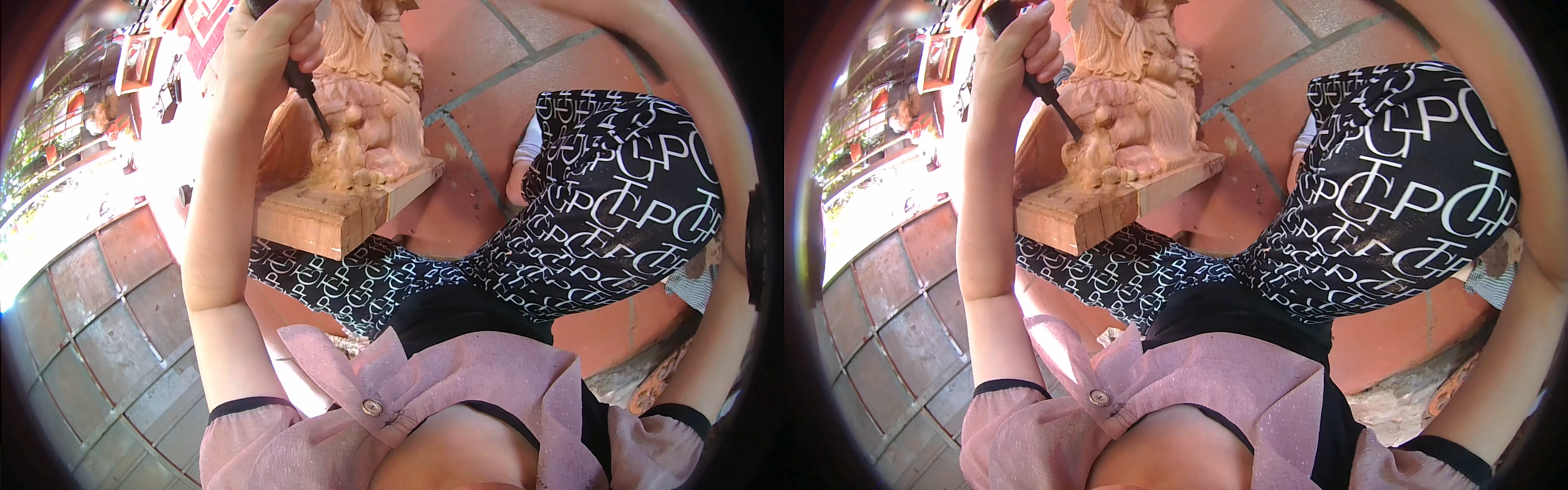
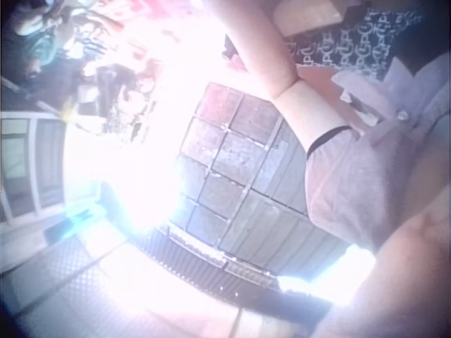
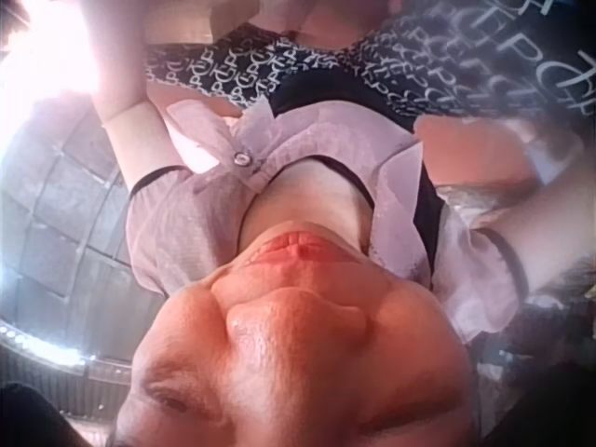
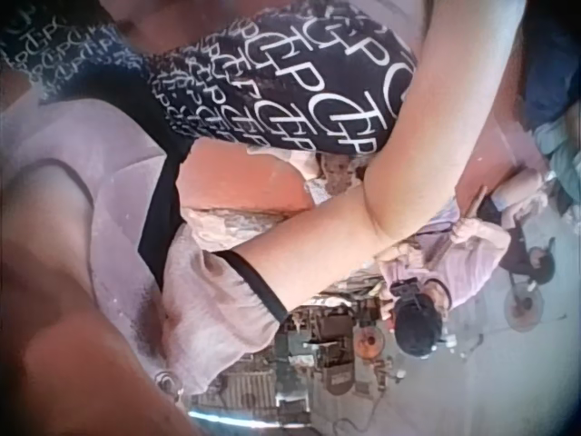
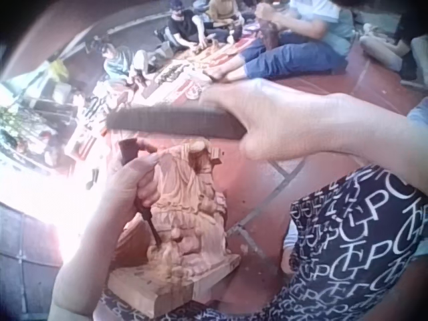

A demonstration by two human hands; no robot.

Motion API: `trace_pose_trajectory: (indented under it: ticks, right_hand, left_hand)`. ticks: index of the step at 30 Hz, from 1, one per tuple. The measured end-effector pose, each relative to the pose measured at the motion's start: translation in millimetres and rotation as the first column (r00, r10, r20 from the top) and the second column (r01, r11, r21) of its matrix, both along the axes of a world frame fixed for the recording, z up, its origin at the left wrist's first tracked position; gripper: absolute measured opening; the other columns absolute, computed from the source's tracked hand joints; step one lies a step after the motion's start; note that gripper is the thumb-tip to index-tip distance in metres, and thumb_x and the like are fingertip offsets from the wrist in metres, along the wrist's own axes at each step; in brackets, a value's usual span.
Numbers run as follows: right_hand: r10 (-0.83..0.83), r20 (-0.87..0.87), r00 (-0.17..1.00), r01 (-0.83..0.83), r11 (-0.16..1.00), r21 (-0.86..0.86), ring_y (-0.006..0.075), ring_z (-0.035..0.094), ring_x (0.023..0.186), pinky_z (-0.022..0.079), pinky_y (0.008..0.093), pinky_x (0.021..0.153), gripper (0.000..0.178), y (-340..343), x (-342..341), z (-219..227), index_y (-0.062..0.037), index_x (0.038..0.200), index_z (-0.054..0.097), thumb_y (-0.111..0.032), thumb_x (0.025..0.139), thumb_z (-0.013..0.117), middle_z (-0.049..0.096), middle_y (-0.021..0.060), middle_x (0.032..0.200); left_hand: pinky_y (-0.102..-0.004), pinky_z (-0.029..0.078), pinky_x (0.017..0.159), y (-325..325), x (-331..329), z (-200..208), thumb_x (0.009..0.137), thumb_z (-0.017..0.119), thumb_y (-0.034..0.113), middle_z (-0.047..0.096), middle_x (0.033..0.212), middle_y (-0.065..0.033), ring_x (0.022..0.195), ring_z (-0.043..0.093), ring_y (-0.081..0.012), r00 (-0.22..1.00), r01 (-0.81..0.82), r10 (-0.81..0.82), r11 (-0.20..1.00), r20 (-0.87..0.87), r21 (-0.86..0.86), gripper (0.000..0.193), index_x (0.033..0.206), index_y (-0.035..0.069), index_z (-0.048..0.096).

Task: The person sits on the floor and carves a wooden figurine using a chisel and mallet. They repeatedly strike the chisel to shape the wood, occasionally pausing to adjust the tool or inspect the work.

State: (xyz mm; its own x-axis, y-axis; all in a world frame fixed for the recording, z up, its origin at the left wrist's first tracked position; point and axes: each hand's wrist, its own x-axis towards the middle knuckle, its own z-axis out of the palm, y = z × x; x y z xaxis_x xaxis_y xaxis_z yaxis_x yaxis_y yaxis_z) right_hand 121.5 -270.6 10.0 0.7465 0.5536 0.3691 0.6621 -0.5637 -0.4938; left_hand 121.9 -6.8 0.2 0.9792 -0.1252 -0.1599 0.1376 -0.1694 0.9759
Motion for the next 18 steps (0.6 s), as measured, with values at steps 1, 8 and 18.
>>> trace_pose_trajectory:
  ticks: [1, 8, 18]
  right_hand:
    - [-0.017, -0.060, 0.998, 0.011, 0.995, -0.100, 0.0348, 0.064, 0.102, 0.049, 0.0397, 0.085, 0.054, -0.5, 7.4, 1.5, 0.0048, 0.121, 0.053, 0.007, 0.067, 0.058, 0.064, 0.0258, 0.102]
    - [-0.007, -0.203, 0.979, 0.031, 0.993, 0.116, 0.0294, 0.065, 0.090, 0.049, 0.0380, 0.080, 0.047, -1.9, -1.3, 28.1, 0.0046, 0.114, 0.054, 0.001, 0.068, 0.061, 0.064, 0.0235, 0.093]
    - [0.121, -0.009, 0.993, -0.116, 0.971, 0.210, 0.0340, 0.065, 0.084, 0.051, 0.0371, 0.072, 0.043, -5.9, 1.6, 23.4, 0.0050, 0.111, 0.056, 0.000, 0.068, 0.061, 0.064, 0.0257, 0.094]
  left_hand:
    - [-0.0251, 0.031, 0.036, 0.9, 0.1, 0.4, 0.091, 0.062, 0.013, 0.034, 0.053, 0.0033, 0.037, 0.032, -0.0081, 1.000, -0.013, 0.013, 1.000, -0.022, 0.009, 0.017, 0.104, 0.013, 0.051]
    - [-0.0253, 0.030, 0.037, 1.7, -0.8, 0.6, 0.091, 0.061, 0.013, 0.034, 0.054, 0.0031, 0.039, 0.032, -0.0084, 1.000, -0.019, 0.019, 0.998, 0.000, -0.066, 0.017, 0.103, 0.012, 0.050]
    - [-0.0246, 0.029, 0.037, -11.5, -13.1, 11.6, 0.090, 0.061, 0.011, 0.035, 0.053, 0.0033, 0.039, 0.032, -0.0082, 0.998, -0.029, 0.030, 1.000, 0.049, -0.008, 0.019, 0.105, 0.010, 0.050]
